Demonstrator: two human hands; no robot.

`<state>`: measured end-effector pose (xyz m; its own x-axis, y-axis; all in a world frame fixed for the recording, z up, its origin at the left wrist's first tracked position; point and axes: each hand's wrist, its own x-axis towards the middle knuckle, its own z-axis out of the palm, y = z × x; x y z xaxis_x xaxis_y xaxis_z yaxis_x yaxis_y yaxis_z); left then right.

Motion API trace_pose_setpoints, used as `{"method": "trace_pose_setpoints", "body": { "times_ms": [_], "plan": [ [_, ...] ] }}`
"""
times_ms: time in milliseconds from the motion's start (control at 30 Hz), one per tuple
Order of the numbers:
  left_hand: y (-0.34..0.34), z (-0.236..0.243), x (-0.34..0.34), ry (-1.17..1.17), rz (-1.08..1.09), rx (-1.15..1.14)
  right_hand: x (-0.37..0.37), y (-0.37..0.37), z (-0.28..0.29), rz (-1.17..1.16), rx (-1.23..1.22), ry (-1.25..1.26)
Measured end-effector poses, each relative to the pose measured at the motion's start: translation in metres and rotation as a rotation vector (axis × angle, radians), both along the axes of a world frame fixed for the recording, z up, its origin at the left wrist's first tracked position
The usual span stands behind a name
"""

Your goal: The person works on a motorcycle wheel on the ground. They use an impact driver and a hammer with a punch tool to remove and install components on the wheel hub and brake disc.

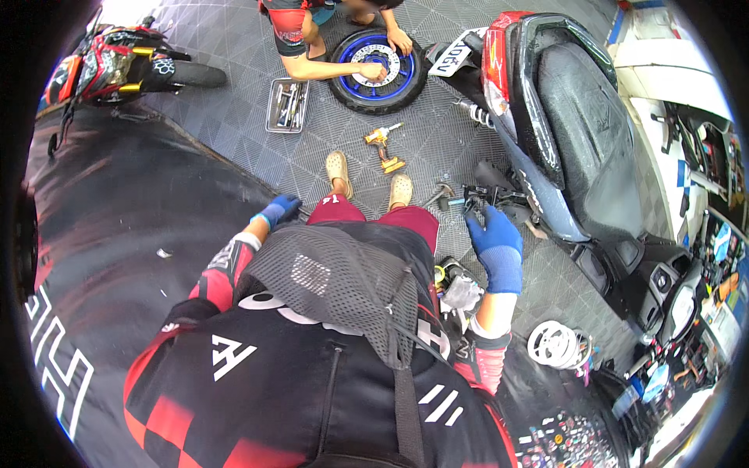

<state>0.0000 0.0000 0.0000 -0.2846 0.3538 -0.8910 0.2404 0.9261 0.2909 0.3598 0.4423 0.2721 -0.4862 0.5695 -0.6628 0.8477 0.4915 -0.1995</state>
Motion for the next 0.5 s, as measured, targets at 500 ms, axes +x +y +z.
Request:
{"method": "trace_pose_setpoints", "body": {
  "times_ms": [500],
  "plan": [
    [0.116,-0.044,-0.133,-0.195,0.300,0.229,-0.098,-0.208,-0.040,-0.221,-0.400,0.311]
  ]
}}
